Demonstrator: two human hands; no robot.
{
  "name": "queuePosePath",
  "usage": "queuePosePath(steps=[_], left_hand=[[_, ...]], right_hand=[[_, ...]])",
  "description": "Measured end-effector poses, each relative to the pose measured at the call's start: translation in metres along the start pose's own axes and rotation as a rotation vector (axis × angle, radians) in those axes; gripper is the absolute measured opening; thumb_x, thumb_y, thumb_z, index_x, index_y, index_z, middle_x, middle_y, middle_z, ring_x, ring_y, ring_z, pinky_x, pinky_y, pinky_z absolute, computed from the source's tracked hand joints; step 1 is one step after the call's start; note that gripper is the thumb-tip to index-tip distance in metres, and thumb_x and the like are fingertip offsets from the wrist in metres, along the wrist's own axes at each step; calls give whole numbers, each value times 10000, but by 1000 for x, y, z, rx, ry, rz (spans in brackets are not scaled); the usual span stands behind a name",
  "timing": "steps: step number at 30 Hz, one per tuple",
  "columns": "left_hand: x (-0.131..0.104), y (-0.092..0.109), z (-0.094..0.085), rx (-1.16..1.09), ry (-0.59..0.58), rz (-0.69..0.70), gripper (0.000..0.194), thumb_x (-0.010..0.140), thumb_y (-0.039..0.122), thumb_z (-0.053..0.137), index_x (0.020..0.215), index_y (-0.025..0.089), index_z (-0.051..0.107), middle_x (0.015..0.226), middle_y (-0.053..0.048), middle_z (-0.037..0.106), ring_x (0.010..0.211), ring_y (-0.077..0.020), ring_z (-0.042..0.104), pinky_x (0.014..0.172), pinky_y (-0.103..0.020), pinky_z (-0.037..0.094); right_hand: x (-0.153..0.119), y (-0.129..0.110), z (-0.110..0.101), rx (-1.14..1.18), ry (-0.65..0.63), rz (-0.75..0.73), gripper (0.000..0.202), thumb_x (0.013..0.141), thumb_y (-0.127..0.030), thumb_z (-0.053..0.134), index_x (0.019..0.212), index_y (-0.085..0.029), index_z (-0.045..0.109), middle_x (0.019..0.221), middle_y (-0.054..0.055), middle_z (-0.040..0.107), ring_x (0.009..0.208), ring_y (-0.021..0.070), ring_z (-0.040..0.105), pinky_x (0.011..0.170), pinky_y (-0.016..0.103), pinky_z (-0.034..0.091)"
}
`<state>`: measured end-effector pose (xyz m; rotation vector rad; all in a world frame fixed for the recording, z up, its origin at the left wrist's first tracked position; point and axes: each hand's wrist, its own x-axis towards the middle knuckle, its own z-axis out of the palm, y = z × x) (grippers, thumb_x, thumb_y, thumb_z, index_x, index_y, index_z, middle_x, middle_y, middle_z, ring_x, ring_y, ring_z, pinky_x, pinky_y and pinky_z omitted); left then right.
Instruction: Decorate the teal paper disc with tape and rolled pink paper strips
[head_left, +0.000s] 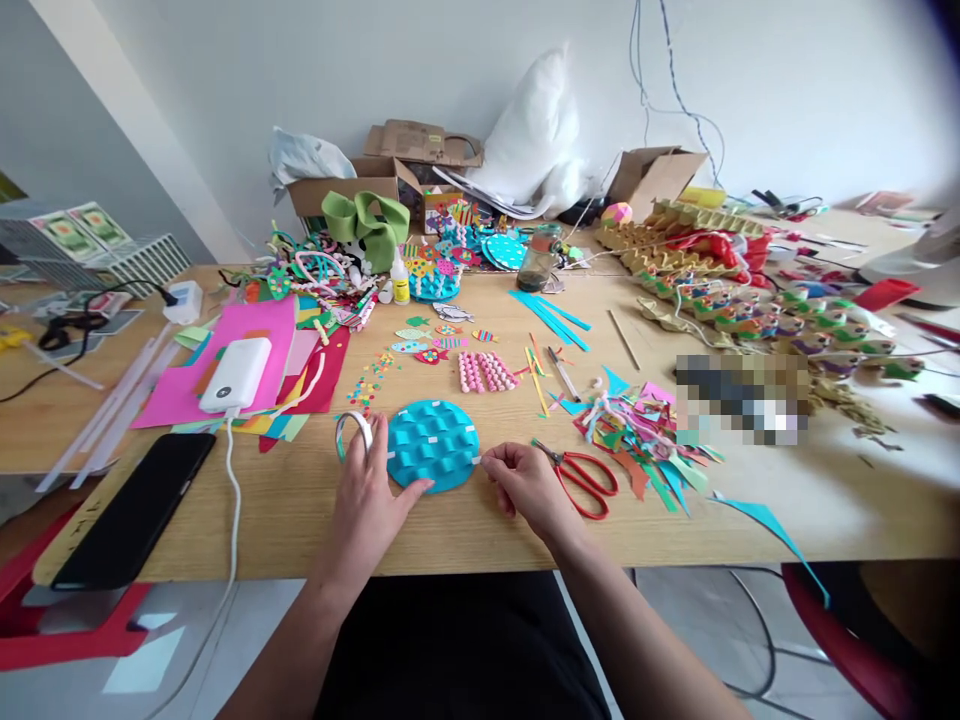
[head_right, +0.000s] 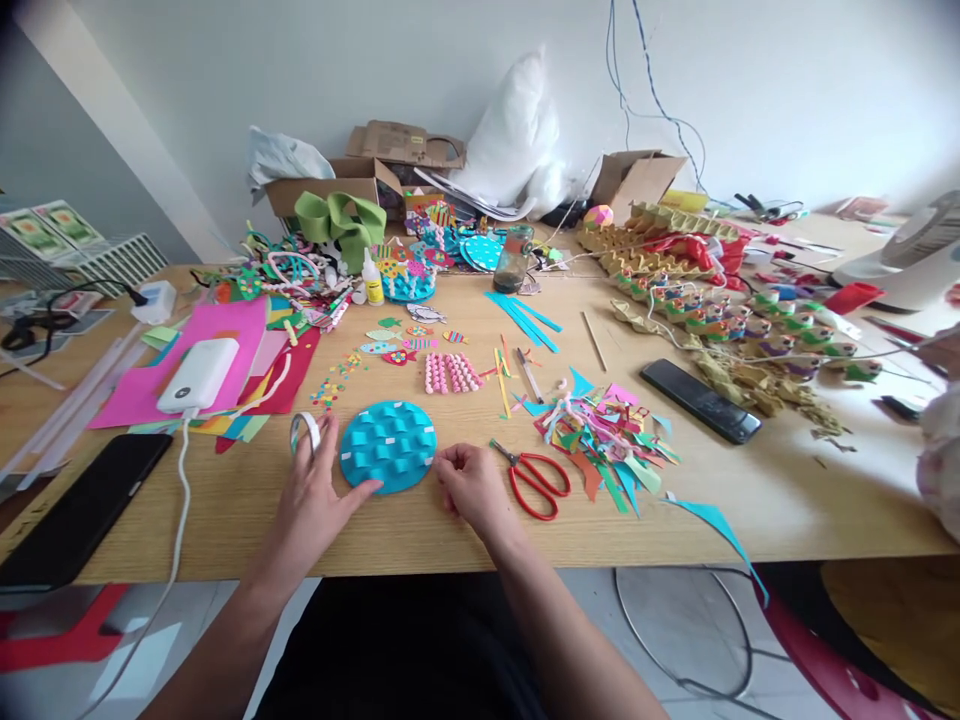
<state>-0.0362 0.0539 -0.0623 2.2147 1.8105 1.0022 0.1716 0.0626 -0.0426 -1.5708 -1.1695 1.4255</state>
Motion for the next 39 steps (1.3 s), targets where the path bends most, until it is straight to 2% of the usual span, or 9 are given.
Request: queuePosePath(steps=[8, 11, 15, 18, 21, 23, 25, 29, 39], left_hand=[[3, 24, -28, -522, 456, -78, 568, 892, 255, 515, 1419, 293, 305, 1520, -128, 229, 1236, -280, 500, 946, -426, 503], [12, 20, -47, -882, 598, -245, 584, 881, 244, 536, 1400, 383, 308, 1390, -22, 481, 1184, -216, 551, 936, -358, 514], [22, 6, -67, -1370, 160, -441, 398, 893, 476, 447, 1286, 425, 487, 1214, 29, 634, 868, -87, 666, 577, -115, 535], [22, 9, -72, -1498, 92, -348, 451, 854, 586, 432, 1300, 517, 420, 1265, 44, 604, 478, -9, 547, 286, -97, 345], [15, 22, -65, -1350, -89, -112, 341, 870, 407, 517, 1199, 495, 543, 1123, 19, 679, 326, 2, 386, 253, -134, 282], [9, 29, -52, -1029, -245, 1, 309, 887, 226, 489, 1112, 361, 650, 1088, -36, 690, 409, -37, 493, 344, -168, 403], [1, 33, -35, -571, -239, 138, 373, 871, 121, 440, 1136, 270, 656, 1119, -80, 678, 676, -125, 639, 618, -256, 551], [-18, 39, -4, -10, -210, 324, 528, 802, -4, 373, 1216, 229, 602, 1203, -89, 633, 1031, -244, 610, 869, -396, 518], [-32, 54, 13, 268, -315, 282, 409, 853, 90, 426, 1229, 160, 571, 1090, -123, 606, 918, -263, 559, 754, -418, 515]], right_hand=[[-4, 1, 6, -2, -47, 82, 171, 763, -315, 534, 671, -171, 523, 394, -87, 466, 270, 42, 353, 274, 152, 241], [-3, 3, 7, -5, -47, 87, 155, 755, -291, 541, 659, -172, 522, 391, -87, 468, 269, 42, 357, 273, 152, 243], [-1, 5, 8, -18, -51, 96, 133, 742, -270, 552, 654, -175, 521, 390, -92, 464, 265, 43, 358, 265, 152, 235], [0, 6, 8, -37, -58, 97, 137, 744, -276, 554, 655, -176, 524, 389, -94, 460, 266, 46, 364, 263, 153, 239], [1, 7, 8, -48, -64, 88, 143, 752, -276, 548, 652, -178, 520, 388, -91, 463, 270, 51, 376, 268, 154, 248], [2, 7, 8, -54, -65, 89, 148, 758, -274, 543, 646, -181, 512, 383, -91, 461, 267, 53, 376, 266, 156, 244], [3, 7, 8, -57, -64, 91, 156, 760, -273, 542, 639, -182, 506, 382, -89, 459, 263, 53, 372, 261, 158, 236], [3, 5, 8, -52, -67, 103, 155, 760, -261, 541, 631, -181, 508, 384, -85, 461, 263, 52, 375, 260, 157, 239], [3, 5, 9, -94, -77, 88, 165, 767, -230, 523, 612, -181, 500, 388, -80, 450, 272, 52, 375, 260, 149, 241]])
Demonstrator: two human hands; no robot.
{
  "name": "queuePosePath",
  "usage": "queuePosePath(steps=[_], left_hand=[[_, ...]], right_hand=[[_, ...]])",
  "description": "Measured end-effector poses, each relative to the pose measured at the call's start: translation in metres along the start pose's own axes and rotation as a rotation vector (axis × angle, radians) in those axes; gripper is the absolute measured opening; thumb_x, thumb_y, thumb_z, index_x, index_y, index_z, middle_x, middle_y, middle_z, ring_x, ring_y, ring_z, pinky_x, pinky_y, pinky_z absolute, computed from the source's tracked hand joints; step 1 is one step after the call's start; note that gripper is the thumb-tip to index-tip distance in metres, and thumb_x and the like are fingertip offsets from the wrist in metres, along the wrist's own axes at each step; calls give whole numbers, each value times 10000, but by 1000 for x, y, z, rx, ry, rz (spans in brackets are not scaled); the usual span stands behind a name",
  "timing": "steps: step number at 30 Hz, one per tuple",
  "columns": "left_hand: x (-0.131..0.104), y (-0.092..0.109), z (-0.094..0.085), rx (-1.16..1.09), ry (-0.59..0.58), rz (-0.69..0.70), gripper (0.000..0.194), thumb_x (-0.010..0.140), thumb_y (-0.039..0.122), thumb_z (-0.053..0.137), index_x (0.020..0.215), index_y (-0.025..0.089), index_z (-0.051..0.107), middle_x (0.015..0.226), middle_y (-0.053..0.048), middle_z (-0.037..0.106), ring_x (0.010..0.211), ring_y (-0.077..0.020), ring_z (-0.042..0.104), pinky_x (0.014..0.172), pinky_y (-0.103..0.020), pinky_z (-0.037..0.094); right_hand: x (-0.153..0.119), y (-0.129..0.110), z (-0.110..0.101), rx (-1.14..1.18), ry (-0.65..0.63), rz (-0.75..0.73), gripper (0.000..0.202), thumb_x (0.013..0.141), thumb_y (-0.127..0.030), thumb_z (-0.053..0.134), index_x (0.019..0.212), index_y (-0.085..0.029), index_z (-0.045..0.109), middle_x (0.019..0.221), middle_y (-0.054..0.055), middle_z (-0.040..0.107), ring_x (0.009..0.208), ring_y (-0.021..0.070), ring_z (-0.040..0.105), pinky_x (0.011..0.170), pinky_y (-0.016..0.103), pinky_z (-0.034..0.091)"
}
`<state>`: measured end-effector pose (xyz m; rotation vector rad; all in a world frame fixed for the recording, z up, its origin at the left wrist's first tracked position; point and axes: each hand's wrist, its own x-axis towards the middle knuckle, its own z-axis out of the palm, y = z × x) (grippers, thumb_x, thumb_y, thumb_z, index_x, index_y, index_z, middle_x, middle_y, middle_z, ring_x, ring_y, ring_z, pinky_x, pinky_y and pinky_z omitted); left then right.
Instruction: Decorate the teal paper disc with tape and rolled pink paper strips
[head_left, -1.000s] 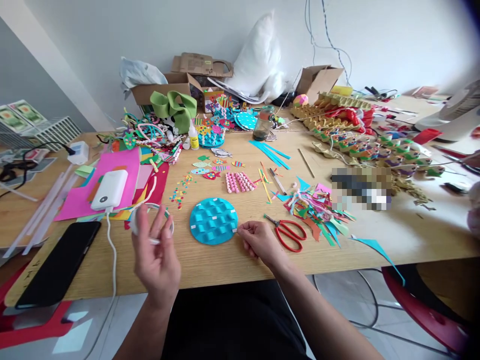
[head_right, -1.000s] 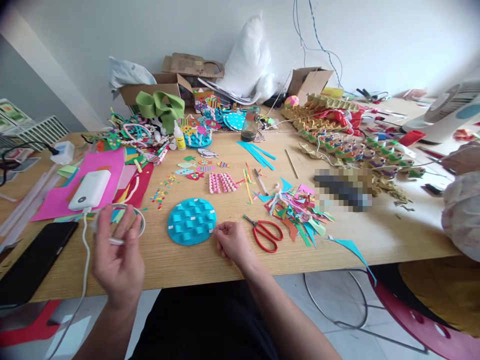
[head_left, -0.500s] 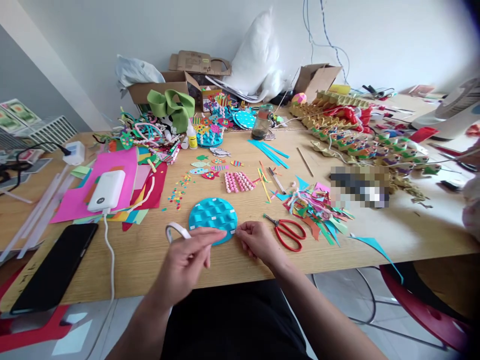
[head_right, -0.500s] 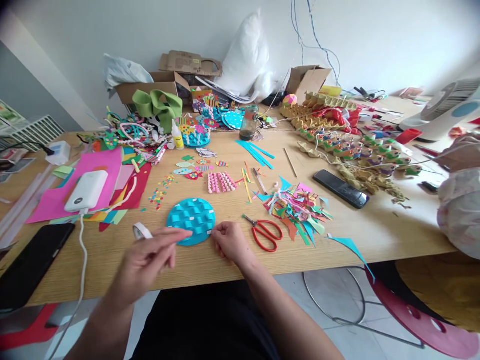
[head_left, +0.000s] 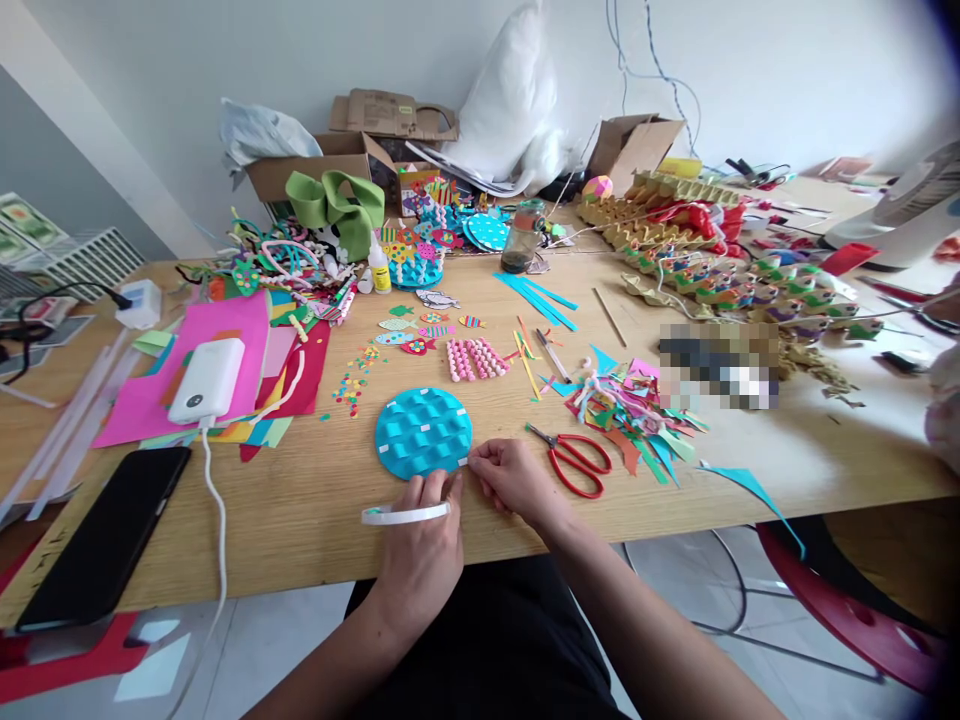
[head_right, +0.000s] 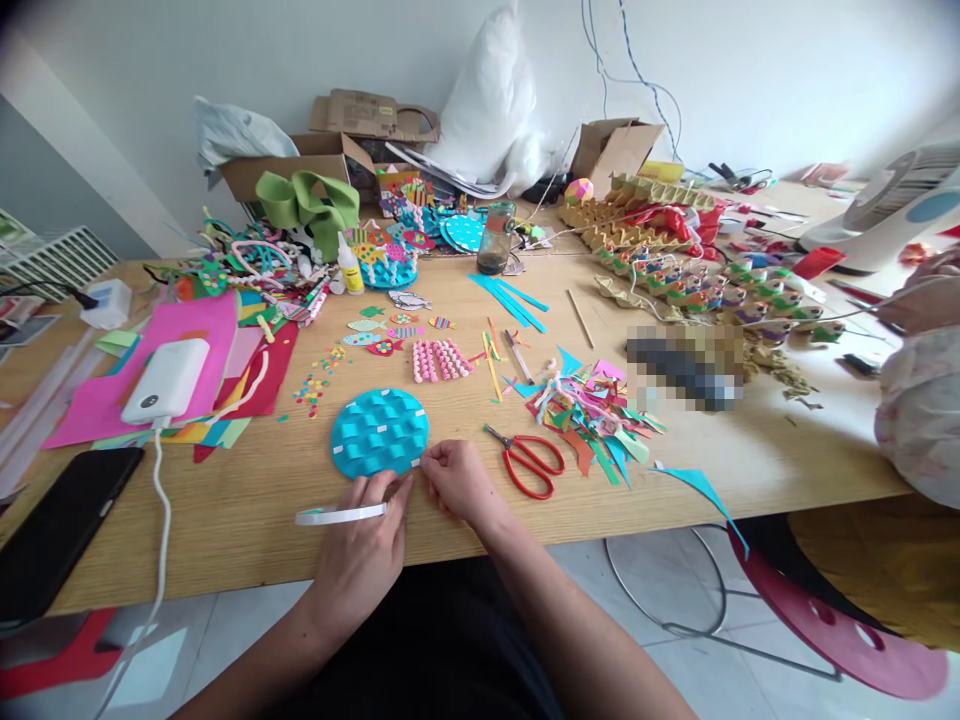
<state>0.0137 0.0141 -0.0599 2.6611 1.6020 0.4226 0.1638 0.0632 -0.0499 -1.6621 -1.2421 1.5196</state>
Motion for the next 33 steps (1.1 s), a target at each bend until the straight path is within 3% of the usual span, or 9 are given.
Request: queuePosePath(steps=[6, 14, 25, 33], left_hand=[[-3, -2, 8, -59, 63, 0, 455, 837, 86, 456, 1280, 168, 517, 1310, -130, 514, 1093, -288, 512, 906, -447, 462], [-2, -1, 9, -30, 51, -29, 445, 873, 148, 445, 1316, 156, 479, 1289, -115, 547, 1049, -268, 538, 892, -419, 468], [-2, 1, 6, 21, 41, -69, 366, 893, 203, 440, 1234, 139, 559, 1275, -96, 573, 993, -264, 550, 800, -407, 487], [-1, 0, 6, -17, 55, -49, 366, 886, 191, 453, 1229, 117, 556, 1275, -110, 567, 1001, -261, 549, 872, -414, 467]], right_hand=[[1, 2, 0, -4, -2, -2, 152, 772, -228, 520, 629, -176, 518, 391, -81, 448, 269, 50, 371, 257, 146, 236], [2, -4, -2, 29, -38, 22, 152, 772, -208, 512, 624, -175, 501, 374, -92, 434, 269, 46, 357, 265, 147, 237], [8, -4, 3, 19, -42, -2, 206, 778, -231, 534, 587, -184, 474, 378, -91, 444, 269, 47, 371, 269, 150, 245], [10, -1, 5, 19, -29, -6, 194, 777, -225, 527, 595, -185, 476, 383, -87, 448, 265, 49, 365, 256, 149, 240]])
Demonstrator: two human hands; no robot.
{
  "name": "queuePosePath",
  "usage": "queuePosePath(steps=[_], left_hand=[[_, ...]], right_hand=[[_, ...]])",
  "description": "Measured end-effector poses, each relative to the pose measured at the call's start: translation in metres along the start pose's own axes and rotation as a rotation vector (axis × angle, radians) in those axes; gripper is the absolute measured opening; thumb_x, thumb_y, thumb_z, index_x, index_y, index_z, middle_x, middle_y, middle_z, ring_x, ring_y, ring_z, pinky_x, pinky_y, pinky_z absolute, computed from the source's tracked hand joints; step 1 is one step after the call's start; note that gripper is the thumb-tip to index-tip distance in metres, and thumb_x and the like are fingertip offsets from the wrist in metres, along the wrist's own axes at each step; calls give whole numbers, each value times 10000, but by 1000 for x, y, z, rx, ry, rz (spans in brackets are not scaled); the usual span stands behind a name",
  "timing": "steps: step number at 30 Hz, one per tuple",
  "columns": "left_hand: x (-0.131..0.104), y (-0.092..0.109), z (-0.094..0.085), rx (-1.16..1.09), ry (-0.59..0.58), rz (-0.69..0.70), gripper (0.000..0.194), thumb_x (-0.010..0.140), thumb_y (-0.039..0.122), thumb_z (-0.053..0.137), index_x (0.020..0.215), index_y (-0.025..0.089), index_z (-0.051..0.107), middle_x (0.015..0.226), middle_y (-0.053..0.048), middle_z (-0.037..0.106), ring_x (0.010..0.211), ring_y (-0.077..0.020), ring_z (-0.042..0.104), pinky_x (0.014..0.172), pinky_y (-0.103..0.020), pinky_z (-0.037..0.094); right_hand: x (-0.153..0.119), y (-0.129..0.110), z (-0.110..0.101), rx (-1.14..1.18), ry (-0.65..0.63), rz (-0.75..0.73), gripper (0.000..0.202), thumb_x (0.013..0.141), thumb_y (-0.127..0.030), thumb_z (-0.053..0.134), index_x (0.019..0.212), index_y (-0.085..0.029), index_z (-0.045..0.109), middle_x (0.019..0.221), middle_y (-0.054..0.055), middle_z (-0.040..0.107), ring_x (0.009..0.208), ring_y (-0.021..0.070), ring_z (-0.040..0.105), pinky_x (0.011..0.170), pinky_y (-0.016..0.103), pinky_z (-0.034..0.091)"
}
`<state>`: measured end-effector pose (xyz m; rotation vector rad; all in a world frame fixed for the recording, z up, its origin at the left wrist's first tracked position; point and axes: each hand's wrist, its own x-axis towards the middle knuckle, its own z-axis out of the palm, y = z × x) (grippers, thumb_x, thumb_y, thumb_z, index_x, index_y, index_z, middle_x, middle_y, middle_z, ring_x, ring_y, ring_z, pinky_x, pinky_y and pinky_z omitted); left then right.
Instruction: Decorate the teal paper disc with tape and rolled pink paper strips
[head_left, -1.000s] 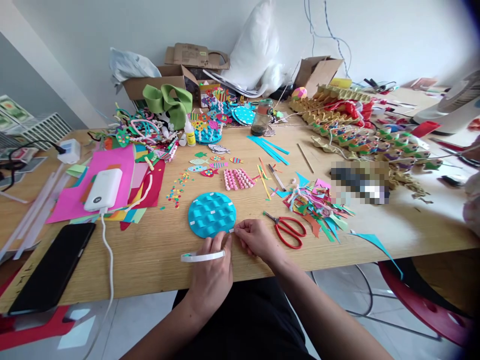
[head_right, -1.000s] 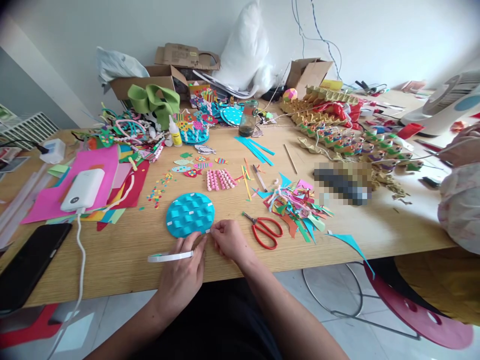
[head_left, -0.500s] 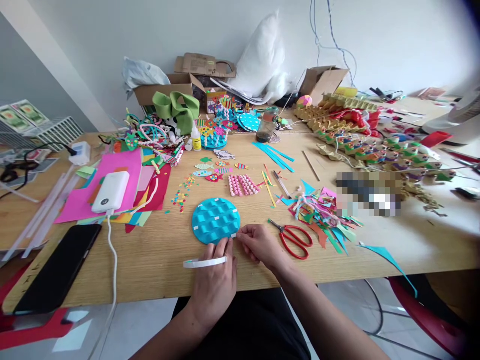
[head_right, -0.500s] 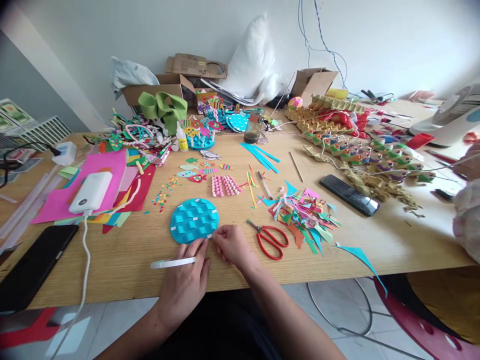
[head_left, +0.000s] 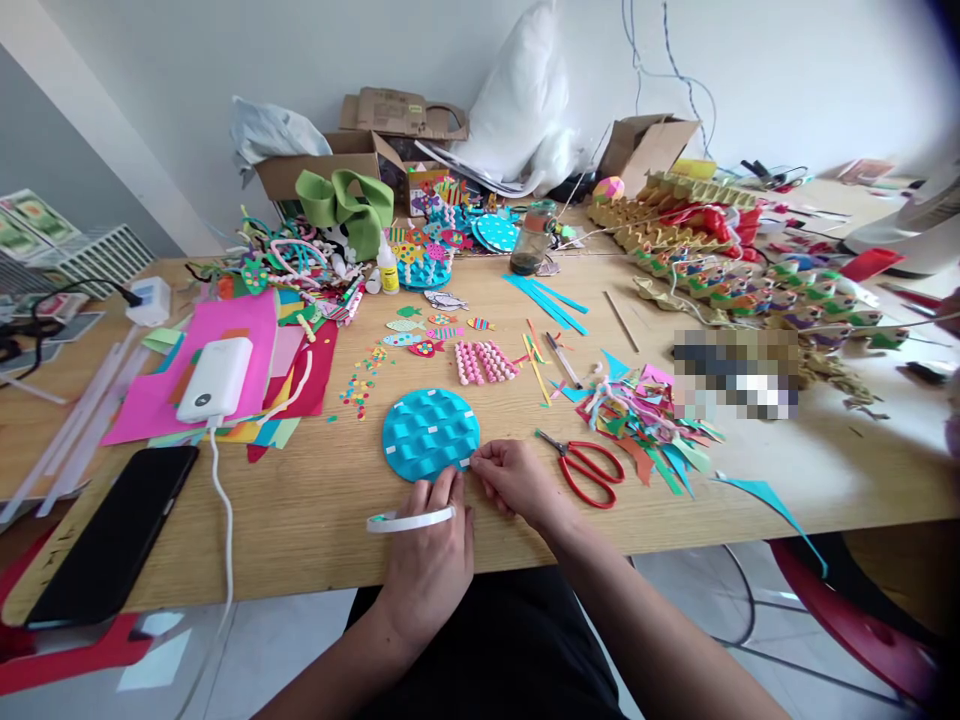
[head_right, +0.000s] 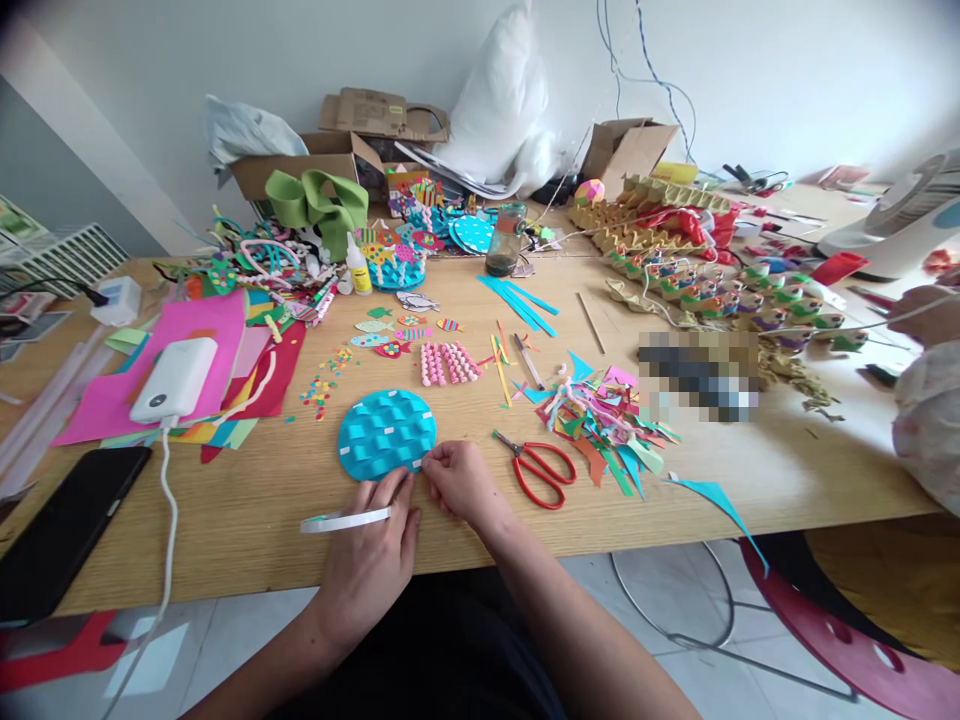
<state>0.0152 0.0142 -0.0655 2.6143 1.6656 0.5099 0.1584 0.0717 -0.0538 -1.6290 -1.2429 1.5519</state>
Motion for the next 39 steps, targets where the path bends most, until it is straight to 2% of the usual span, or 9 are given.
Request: queuePosePath(steps=[13, 20, 26, 39], left_hand=[[1, 0, 1, -17, -12, 1, 414, 895, 209, 445, 1295, 106, 482, 1263, -123, 547, 1050, -271, 513, 902, -432, 451], [7, 2, -4, -5, -71, -21, 410, 899, 215, 427, 1296, 132, 488, 1198, -129, 563, 990, -264, 535, 805, -410, 484], [9, 3, -3, -11, -75, -11, 426, 901, 177, 403, 1320, 143, 472, 1167, -129, 561, 992, -254, 528, 811, -409, 479], [12, 4, -2, 44, -106, 8, 397, 893, 160, 407, 1279, 132, 493, 1080, -121, 571, 925, -258, 525, 731, -385, 470]], right_hand=[[1, -1, 2, -78, 34, 9, 169, 774, -176, 498, 605, -182, 497, 377, -88, 454, 261, 56, 390, 259, 151, 247], [2, -3, 1, -88, 19, 32, 152, 766, -150, 491, 617, -178, 510, 378, -88, 459, 263, 58, 402, 257, 151, 258], [3, -4, 1, -93, 21, 39, 138, 753, -140, 494, 620, -172, 515, 376, -88, 459, 263, 52, 408, 261, 143, 258], [0, 6, 9, -100, 94, -12, 121, 814, -250, 485, 714, -188, 516, 411, -65, 509, 267, 75, 446, 257, 153, 301]])
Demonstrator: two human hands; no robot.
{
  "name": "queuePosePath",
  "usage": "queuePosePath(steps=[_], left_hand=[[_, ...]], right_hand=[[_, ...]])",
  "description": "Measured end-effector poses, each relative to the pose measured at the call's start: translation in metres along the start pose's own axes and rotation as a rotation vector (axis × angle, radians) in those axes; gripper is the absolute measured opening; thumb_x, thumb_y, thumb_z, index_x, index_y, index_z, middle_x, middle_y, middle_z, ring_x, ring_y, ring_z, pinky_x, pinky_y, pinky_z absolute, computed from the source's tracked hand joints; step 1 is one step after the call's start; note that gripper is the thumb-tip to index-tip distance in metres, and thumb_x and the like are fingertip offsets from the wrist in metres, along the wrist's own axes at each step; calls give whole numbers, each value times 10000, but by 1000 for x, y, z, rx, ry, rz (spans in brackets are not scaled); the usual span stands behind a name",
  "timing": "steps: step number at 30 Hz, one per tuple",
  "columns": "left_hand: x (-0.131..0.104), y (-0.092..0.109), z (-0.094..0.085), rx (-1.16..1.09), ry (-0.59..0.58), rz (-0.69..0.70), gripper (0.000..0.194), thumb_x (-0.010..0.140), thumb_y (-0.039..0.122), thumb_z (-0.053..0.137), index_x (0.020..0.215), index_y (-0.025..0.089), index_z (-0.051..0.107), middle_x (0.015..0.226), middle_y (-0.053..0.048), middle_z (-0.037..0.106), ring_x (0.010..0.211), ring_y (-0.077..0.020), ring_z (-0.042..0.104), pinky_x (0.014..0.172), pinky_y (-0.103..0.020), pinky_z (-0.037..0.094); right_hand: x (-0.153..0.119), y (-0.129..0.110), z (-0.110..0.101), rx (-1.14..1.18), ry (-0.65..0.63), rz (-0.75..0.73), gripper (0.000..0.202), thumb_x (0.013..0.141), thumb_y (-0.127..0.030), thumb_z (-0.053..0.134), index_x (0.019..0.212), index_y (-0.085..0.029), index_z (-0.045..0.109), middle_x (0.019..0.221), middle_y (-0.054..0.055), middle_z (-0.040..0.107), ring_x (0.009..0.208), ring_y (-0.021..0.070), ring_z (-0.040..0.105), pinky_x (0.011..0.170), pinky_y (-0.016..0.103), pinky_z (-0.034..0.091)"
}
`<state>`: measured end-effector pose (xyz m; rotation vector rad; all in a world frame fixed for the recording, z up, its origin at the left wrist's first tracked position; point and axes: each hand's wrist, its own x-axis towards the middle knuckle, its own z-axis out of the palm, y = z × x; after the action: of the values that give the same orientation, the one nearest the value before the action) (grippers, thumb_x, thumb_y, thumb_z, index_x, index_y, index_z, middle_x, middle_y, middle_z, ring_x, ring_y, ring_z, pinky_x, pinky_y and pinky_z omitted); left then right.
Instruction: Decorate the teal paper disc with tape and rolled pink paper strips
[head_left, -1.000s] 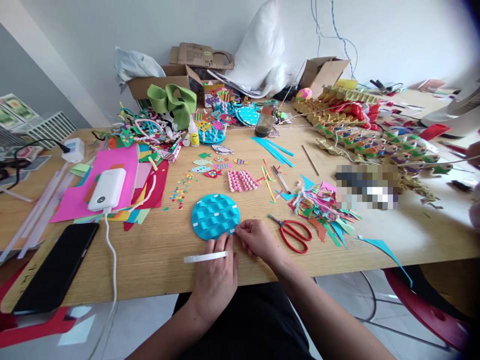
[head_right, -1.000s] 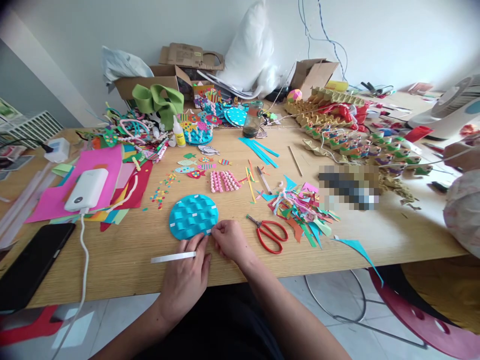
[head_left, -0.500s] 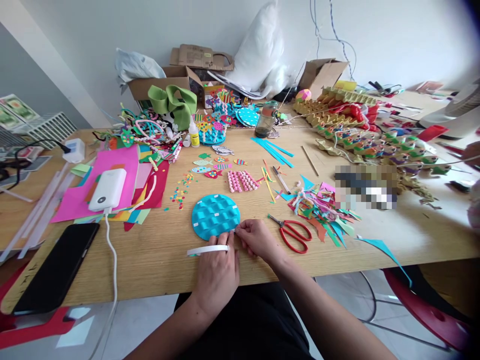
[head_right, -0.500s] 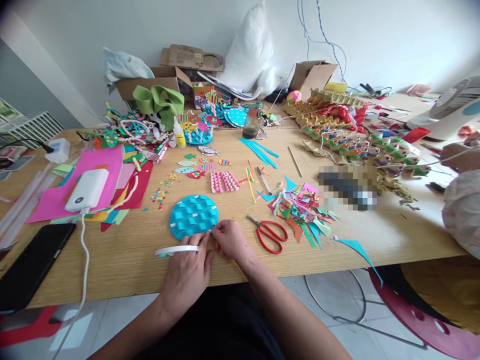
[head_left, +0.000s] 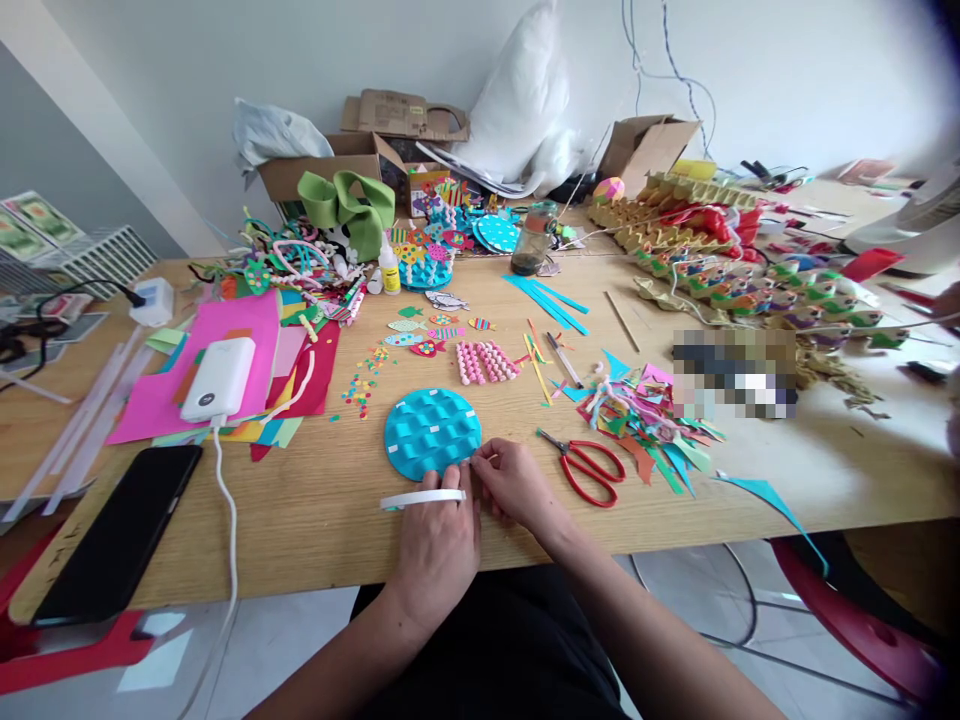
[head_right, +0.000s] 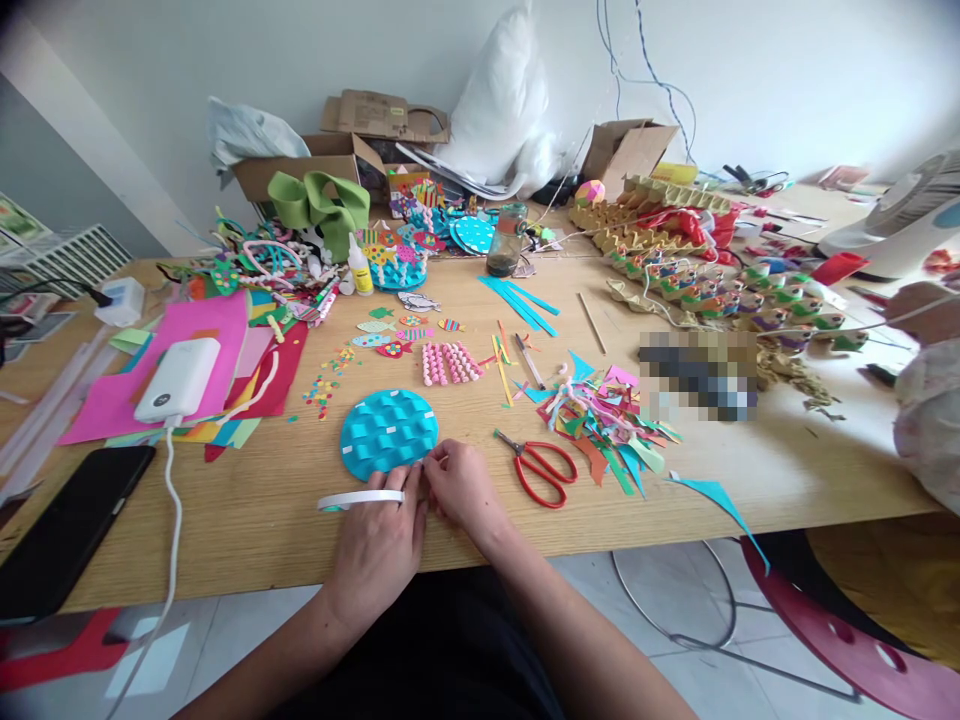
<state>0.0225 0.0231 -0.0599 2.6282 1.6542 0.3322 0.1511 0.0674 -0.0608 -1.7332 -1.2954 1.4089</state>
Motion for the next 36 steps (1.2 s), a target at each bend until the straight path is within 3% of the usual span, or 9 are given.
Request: queuePosePath(steps=[11, 19, 24, 27, 31, 36], left_hand=[[-1, 0, 1, 27, 14, -2, 398, 897, 170, 404, 1284, 128, 486, 1079, -121, 582, 908, -255, 533, 723, -381, 468], [-1, 0, 1, 9, 20, 5, 382, 905, 182, 398, 1269, 135, 505, 1094, -125, 583, 922, -251, 537, 766, -400, 473], [-3, -1, 1, -16, 30, -6, 392, 915, 210, 390, 1284, 125, 490, 1156, -129, 573, 966, -269, 533, 795, -425, 480], [-4, -2, 0, -55, 60, -18, 395, 913, 222, 406, 1290, 136, 484, 1191, -133, 561, 998, -271, 538, 810, -427, 486], [-9, -2, -7, -142, 98, -37, 355, 905, 212, 428, 1248, 170, 510, 1200, -127, 559, 1024, -264, 555, 821, -424, 495], [-19, 1, -27, -353, 70, 15, 201, 891, 176, 434, 1015, 185, 592, 1006, -93, 632, 905, -224, 603, 760, -373, 513]], right_hand=[[-2, -1, -1, 35, 47, 49, 168, 856, -367, 503, 812, -219, 436, 424, -72, 536, 294, 118, 518, 246, 177, 365], [2, 0, 1, 9, 28, 38, 99, 840, -262, 534, 835, -224, 443, 427, -80, 526, 299, 126, 523, 245, 182, 361], [1, 2, 1, 25, 30, 0, 78, 857, -276, 496, 856, -228, 435, 427, -86, 515, 300, 131, 520, 253, 184, 356], [-7, 3, 0, 78, 32, -100, 107, 873, -322, 469, 852, -222, 441, 435, -85, 505, 291, 109, 479, 271, 173, 331], [-27, 3, -1, 111, 81, -339, 193, 890, -388, 464, 892, -202, 516, 473, -81, 474, 338, 73, 439, 350, 168, 338], [-57, -8, -8, -25, -21, -594, 235, 906, -335, 463, 1030, -201, 612, 613, -23, 578, 509, 93, 533, 507, 193, 425]])
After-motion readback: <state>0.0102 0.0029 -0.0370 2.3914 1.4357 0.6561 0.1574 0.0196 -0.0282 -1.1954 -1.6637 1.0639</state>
